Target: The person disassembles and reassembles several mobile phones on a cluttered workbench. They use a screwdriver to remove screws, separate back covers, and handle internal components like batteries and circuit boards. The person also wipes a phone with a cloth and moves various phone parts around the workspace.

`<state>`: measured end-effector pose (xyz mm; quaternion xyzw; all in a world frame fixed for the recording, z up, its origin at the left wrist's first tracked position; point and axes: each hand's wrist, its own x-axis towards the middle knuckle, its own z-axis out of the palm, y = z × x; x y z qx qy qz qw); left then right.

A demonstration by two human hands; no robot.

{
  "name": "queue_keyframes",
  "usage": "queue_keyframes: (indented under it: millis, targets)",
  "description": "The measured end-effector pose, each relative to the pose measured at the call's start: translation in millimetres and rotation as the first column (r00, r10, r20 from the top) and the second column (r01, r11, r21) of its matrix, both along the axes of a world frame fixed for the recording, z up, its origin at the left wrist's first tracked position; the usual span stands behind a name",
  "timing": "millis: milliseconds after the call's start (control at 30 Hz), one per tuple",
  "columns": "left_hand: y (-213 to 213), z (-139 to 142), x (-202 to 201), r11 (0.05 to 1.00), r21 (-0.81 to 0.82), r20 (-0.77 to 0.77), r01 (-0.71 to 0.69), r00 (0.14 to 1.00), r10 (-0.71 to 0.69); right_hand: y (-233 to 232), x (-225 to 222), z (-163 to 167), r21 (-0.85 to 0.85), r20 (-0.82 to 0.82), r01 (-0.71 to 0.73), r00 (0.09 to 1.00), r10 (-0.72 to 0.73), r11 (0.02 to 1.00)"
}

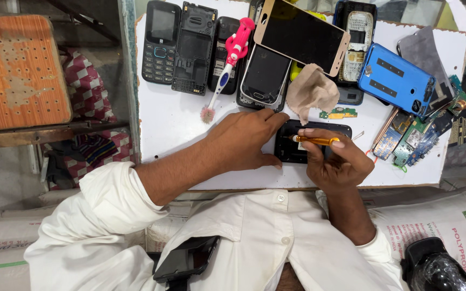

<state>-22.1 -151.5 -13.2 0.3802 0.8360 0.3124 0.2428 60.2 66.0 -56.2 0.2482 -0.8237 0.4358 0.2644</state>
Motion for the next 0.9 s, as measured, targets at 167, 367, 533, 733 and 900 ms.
queue_keyframes:
  millis: [167, 367, 533, 733, 900]
  targets:
    - [0, -3, 1, 1.0, 0.018, -0.017, -0.006, 1.0, 0.006, -1, -4, 9, 0.032, 0.071, -0.005, 0.997, 0.002, 0.999]
    - [-1, -8, 4, 0.996, 0.079, -0.02, -0.031, 0.999, 0.032, -4, -11, 11, 0.043, 0.131, -0.121, 0.985, 0.114, 0.992]
    - [-2, -7, 3, 0.997, 0.069, 0.004, -0.039, 0.999, 0.038, -6, -12, 16, 0.064, 0.152, 0.0, 0.988, -0.01, 0.998]
    - [0, -5, 2, 0.998, 0.052, 0.004, -0.032, 0.999, 0.032, -6, -15, 16, 0.067, 0.114, -0.126, 0.986, 0.117, 0.99]
    - [0, -2, 3, 0.998, 0.044, 0.012, -0.043, 0.999, 0.043, -2, -7, 10, 0.008, 0.159, 0.044, 0.986, -0.045, 0.999]
